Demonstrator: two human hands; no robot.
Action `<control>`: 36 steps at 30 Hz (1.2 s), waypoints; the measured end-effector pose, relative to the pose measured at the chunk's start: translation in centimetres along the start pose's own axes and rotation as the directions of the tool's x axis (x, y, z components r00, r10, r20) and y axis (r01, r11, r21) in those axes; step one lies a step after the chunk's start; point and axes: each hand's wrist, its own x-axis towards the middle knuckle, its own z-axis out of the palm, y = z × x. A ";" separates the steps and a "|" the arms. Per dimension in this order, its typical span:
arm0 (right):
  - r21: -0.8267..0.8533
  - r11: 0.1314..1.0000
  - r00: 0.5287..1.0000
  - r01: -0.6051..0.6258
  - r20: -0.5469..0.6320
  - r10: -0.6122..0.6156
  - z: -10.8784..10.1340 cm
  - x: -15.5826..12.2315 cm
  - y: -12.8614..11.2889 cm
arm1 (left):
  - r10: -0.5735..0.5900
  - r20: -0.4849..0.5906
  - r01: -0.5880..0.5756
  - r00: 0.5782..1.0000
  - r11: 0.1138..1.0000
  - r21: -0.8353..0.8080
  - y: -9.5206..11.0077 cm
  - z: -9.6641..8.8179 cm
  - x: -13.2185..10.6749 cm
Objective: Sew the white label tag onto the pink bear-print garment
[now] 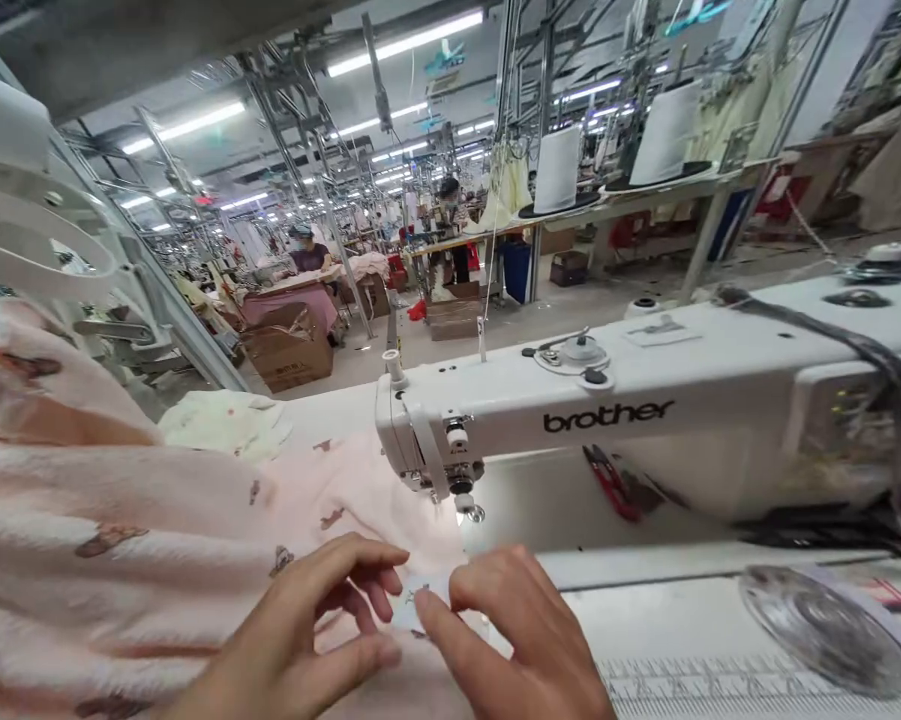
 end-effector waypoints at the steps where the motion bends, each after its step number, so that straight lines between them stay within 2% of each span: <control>1: -0.029 0.999 0.999 0.045 0.016 -0.044 0.0 -0.1 0.2 | -0.169 0.106 0.186 0.980 0.966 -0.177 0.1 -0.3 0.2; 2: -0.058 0.995 0.996 0.079 0.037 -0.077 0.1 -0.3 0.3 | -0.277 0.210 0.334 0.938 0.886 -0.322 0.2 -0.5 0.5; 3: -0.074 0.991 0.993 0.108 0.063 -0.103 0.3 -0.5 0.4 | -0.329 0.282 0.425 0.901 0.797 -0.429 0.2 -0.6 0.7; 4: -0.085 0.990 0.992 0.112 0.068 -0.107 0.4 -0.8 0.5 | -0.352 0.305 0.464 0.885 0.729 -0.504 0.0 -0.5 1.0; 6: -0.084 0.996 0.998 0.037 0.052 -0.032 0.8 -1.2 0.4 | -0.369 0.235 0.434 0.899 0.685 -0.585 -0.4 0.0 1.3; 8: -0.010 0.984 0.984 -0.178 0.014 0.178 1.2 -1.3 0.2 | -0.372 0.127 0.371 0.919 0.716 -0.592 -0.9 0.7 1.5; 9: 0.079 0.945 0.949 -0.317 0.021 0.316 1.3 -1.3 0.2 | -0.370 0.082 0.346 0.926 0.736 -0.582 -1.1 1.0 1.5; 10: 0.196 0.870 0.892 -0.452 0.071 0.447 1.5 -1.2 0.1 | -0.368 0.049 0.328 0.929 0.753 -0.571 -1.3 1.3 1.5; 11: 0.317 0.760 0.822 -0.568 0.167 0.544 1.6 -1.0 -0.1 | -0.372 0.025 0.320 0.928 0.763 -0.561 -1.4 1.6 1.4; 13: 0.486 0.499 0.686 -0.718 0.370 0.627 1.7 -0.8 -0.3 | -0.384 -0.006 0.316 0.923 0.771 -0.553 -1.6 2.1 1.3; 15: 0.539 0.329 0.596 -0.775 0.452 0.664 1.9 -0.6 -0.6 | -0.383 -0.021 0.311 0.924 0.779 -0.544 -1.7 2.3 1.2; 16: 0.548 0.289 0.568 -0.785 0.451 0.688 2.1 -0.5 -0.7 | -0.373 -0.024 0.304 0.927 0.790 -0.533 -1.7 2.4 1.2; 18: 0.548 0.267 0.543 -0.792 0.436 0.717 2.2 -0.6 -1.0 | -0.350 -0.023 0.294 0.937 0.820 -0.492 -1.7 2.3 1.3; 23: 0.514 0.291 0.536 -0.807 0.431 0.726 2.3 -0.6 -1.1 | -0.348 -0.032 0.307 0.937 0.862 -0.403 -1.6 2.1 1.8; 25: 0.497 0.304 0.539 -0.812 0.441 0.718 2.2 -0.7 -1.0 | -0.357 -0.016 0.323 0.934 0.862 -0.391 -1.8 2.2 1.8; 27: 0.471 0.352 0.562 -0.809 0.446 0.696 2.1 -1.1 -0.9 | -0.370 -0.004 0.344 0.929 0.867 -0.360 -2.0 2.2 1.7; 28: 0.442 0.407 0.587 -0.799 0.428 0.687 2.1 -1.6 -0.7 | -0.373 -0.011 0.350 0.928 0.879 -0.324 -2.0 2.0 1.6; 30: 0.315 0.595 0.673 -0.739 0.330 0.662 2.2 -3.0 -0.2 | -0.338 -0.101 0.317 0.936 0.932 -0.179 -1.9 1.2 1.6; 32: 0.063 0.822 0.814 -0.566 0.198 0.546 2.5 -4.9 0.5 | -0.220 -0.248 0.245 0.943 0.967 0.075 -1.7 0.2 2.0; 33: -0.083 0.898 0.884 -0.431 0.163 0.439 2.8 -5.9 1.0 | -0.153 -0.290 0.220 0.945 0.951 0.215 -1.7 -0.2 2.4; 34: -0.210 0.936 0.934 -0.282 0.163 0.318 3.1 -6.9 1.4 | -0.102 -0.298 0.205 0.949 0.918 0.339 -1.9 -0.5 2.9; 35: -0.302 0.943 0.962 -0.137 0.186 0.199 3.4 -7.7 1.8 | -0.075 -0.275 0.194 0.959 0.879 0.436 -2.2 -0.6 3.6; 36: -0.359 0.933 0.972 -0.020 0.214 0.103 3.7 -8.3 2.2 | -0.059 -0.232 0.172 0.971 0.846 0.504 -2.8 -0.5 4.3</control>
